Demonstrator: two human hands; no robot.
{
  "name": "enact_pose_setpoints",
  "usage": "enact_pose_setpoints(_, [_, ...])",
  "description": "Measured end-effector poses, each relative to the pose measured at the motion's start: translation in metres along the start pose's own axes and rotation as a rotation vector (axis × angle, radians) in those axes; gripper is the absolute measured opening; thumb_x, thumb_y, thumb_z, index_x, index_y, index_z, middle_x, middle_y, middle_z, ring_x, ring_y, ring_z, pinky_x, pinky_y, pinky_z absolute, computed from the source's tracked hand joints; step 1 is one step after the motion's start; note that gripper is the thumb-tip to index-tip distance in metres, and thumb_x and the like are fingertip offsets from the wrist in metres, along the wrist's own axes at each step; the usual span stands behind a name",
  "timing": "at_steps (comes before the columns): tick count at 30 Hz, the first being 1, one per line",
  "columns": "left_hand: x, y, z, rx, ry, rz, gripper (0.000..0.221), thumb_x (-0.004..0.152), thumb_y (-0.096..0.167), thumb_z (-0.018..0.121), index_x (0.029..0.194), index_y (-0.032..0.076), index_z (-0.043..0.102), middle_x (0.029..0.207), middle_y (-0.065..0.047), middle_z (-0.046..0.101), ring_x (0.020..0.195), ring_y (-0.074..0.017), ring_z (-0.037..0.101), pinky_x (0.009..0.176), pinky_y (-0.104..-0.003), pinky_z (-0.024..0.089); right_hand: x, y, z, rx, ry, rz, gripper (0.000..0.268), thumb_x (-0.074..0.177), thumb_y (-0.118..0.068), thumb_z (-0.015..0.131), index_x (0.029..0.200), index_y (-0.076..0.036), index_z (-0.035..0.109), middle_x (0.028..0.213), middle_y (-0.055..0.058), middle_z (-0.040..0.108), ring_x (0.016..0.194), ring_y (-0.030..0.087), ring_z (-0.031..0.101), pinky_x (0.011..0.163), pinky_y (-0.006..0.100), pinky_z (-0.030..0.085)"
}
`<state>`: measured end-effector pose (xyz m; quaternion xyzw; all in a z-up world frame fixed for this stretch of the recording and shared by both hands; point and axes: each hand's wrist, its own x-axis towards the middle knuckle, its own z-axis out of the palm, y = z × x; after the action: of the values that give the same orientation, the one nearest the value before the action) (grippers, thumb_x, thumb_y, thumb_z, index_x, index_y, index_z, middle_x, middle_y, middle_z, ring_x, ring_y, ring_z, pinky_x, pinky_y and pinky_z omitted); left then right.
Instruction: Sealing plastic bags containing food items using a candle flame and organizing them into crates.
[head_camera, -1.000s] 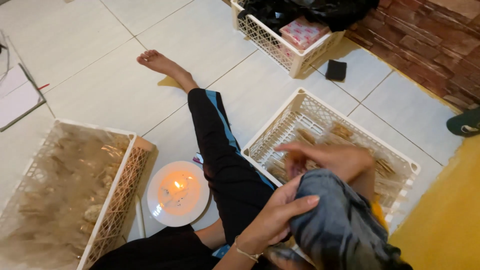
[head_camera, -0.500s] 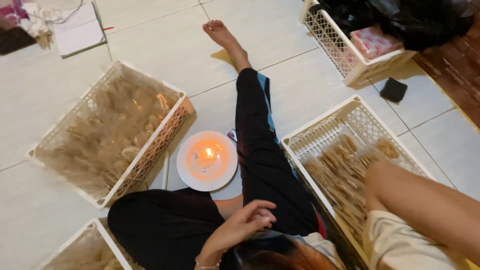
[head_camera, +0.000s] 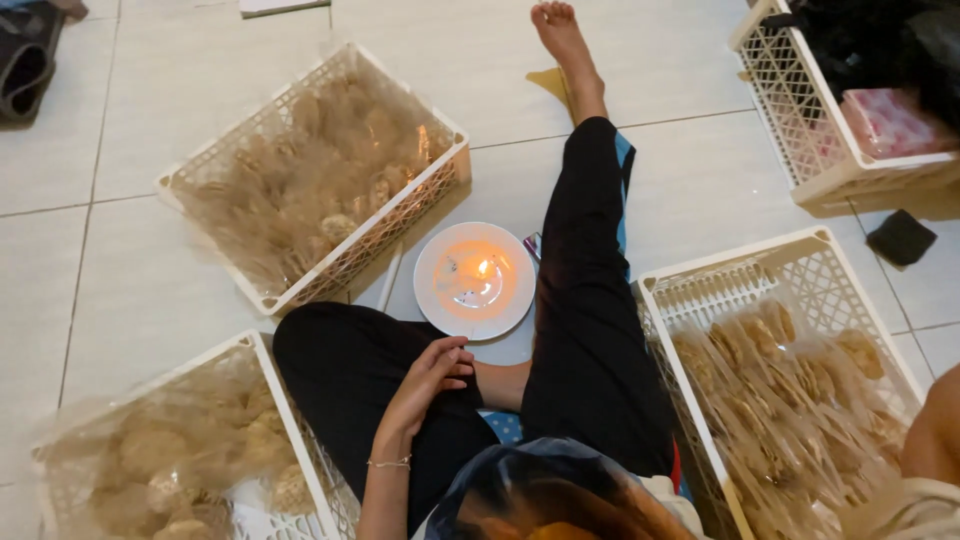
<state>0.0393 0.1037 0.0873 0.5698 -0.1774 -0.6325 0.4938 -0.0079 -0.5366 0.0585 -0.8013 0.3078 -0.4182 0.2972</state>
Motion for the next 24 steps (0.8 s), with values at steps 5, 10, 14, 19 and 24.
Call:
enact_pose_setpoints(5, [-0.025,0.013,-0.023,-0.123,0.094,0.081,0.045,0.098,0.023,0.054,0.136,0.000,0.059,0.115,-0.016,0.066,0.101,-0.0215,0.064,0.086,-0.032,0.052,0.018,0.019,0.008,0.063,-0.049,-0.061,0.029,0.108,-0.038,0.049,0.098,-0.011,0.048,0.103,0.002,0.054,0.105,0.020,0.051,0.100,0.031,0.036])
enact_pose_setpoints(10, [-0.057,0.008,-0.069,-0.229,0.256,0.173,0.044,0.098,0.019,0.055,0.136,-0.003,0.058,0.116,-0.018,0.066,0.103,-0.0255,0.063,0.087,-0.036,0.052,0.018,0.017,0.013,0.060,-0.106,-0.046,0.024,0.110,-0.034,0.042,0.098,-0.014,0.038,0.100,0.004,0.044,0.099,0.022,0.045,0.099,0.033,0.035])
enact_pose_setpoints(14, [-0.089,0.001,-0.107,-0.244,0.497,0.228,0.038,0.102,0.018,0.051,0.135,0.000,0.059,0.117,-0.016,0.066,0.101,-0.0237,0.063,0.086,-0.036,0.051,0.024,0.026,0.013,0.147,-0.063,0.004,0.027,0.109,-0.034,0.047,0.092,-0.014,0.040,0.101,0.000,0.046,0.106,0.020,0.046,0.103,0.033,0.034])
enact_pose_setpoints(19, [-0.133,-0.029,-0.155,-0.249,0.781,0.304,0.031,0.106,0.017,0.050,0.132,0.002,0.059,0.112,-0.012,0.065,0.097,-0.0211,0.063,0.085,-0.033,0.051,0.012,0.010,0.008,-0.045,-0.010,0.056,0.032,0.108,-0.041,0.041,0.102,-0.011,0.046,0.115,0.003,0.045,0.117,0.023,0.041,0.103,0.036,0.033])
enact_pose_setpoints(24, [-0.170,-0.073,-0.206,0.054,1.245,0.342,0.028,0.106,0.020,0.056,0.127,0.002,0.063,0.102,-0.010,0.066,0.092,-0.0176,0.062,0.076,-0.030,0.050,-0.002,-0.018,0.003,-0.002,-0.022,0.086,0.028,0.110,-0.039,0.038,0.101,-0.012,0.043,0.109,0.003,0.040,0.113,0.022,0.043,0.105,0.037,0.032])
